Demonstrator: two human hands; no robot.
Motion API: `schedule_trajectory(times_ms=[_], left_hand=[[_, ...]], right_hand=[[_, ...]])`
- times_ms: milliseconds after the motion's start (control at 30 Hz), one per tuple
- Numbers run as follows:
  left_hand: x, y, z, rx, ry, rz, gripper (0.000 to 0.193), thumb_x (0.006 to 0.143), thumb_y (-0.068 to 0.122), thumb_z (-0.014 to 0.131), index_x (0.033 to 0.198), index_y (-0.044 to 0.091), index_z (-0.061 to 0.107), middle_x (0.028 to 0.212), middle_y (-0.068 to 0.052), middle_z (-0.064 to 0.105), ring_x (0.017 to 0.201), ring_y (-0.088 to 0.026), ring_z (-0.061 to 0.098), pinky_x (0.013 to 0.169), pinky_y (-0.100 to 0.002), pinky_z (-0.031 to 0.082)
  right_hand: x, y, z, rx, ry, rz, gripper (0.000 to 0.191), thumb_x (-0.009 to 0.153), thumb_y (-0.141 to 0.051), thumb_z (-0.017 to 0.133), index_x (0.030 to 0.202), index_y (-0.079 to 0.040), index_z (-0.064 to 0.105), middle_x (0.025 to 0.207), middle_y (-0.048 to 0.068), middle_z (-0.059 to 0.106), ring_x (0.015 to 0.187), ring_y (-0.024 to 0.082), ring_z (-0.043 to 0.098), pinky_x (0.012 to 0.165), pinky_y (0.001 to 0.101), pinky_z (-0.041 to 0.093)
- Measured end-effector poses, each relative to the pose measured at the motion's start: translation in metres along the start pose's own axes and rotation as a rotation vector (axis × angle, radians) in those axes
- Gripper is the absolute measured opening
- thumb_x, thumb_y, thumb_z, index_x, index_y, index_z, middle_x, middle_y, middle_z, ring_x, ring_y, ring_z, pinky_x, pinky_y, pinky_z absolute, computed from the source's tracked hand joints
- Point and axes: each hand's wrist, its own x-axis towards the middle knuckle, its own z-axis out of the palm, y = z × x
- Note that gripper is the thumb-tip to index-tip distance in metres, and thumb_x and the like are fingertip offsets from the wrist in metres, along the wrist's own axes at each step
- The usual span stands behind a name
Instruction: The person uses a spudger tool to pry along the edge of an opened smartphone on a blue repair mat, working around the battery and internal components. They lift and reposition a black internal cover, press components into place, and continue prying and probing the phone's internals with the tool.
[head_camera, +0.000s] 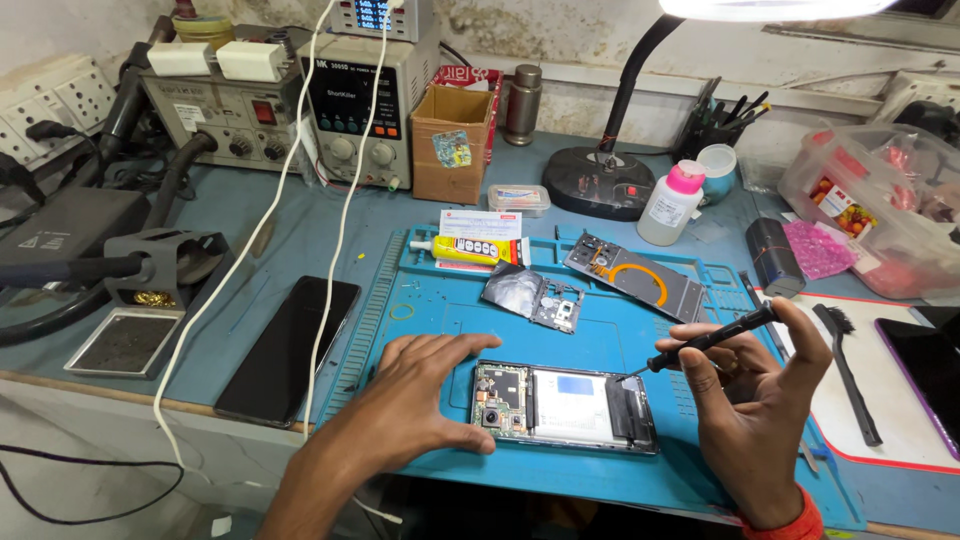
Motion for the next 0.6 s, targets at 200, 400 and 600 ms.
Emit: schedule_trajectory(times_ms=[200, 400, 600], left_hand=[[0.009, -0.007, 0.01, 0.04, 0.107, 0.249, 0.092, 0.059, 0.045, 0.091, 0.139, 0.023, 0.051, 0.137, -0.005, 0.061, 0.141, -0.026, 0.044, 0.125, -0.051, 0.011], [0.019, -0.006, 0.028, 0.021, 0.18, 0.331, 0.083, 0.064, 0.043, 0.088, 0.134, 0.016, 0.054, 0.129, -0.008, 0.064, 0.135, -0.027, 0.051, 0.124, -0.052, 0.011], [0.029, -0.001, 0.042, -0.007, 0.267, 0.393, 0.075, 0.068, 0.043, 0.085, 0.131, 0.015, 0.058, 0.129, -0.01, 0.064, 0.129, -0.029, 0.053, 0.122, -0.054, 0.016]], right_hand=[[0.003, -0.005, 0.003, -0.002, -0.021, -0.027, 0.069, 0.1, 0.007, 0.059, 0.152, -0.016, 0.019, 0.117, 0.024, 0.067, 0.103, 0.028, 0.074, 0.092, 0.0395, 0.063], [0.011, -0.005, -0.003, -0.097, -0.024, -0.068, 0.062, 0.099, 0.005, 0.063, 0.144, -0.013, 0.023, 0.111, 0.023, 0.071, 0.099, 0.027, 0.075, 0.084, 0.0351, 0.062], [0.023, 0.004, -0.018, -0.147, 0.012, -0.058, 0.057, 0.099, 0.004, 0.068, 0.135, -0.011, 0.026, 0.109, 0.023, 0.071, 0.089, 0.025, 0.073, 0.07, 0.0298, 0.06]])
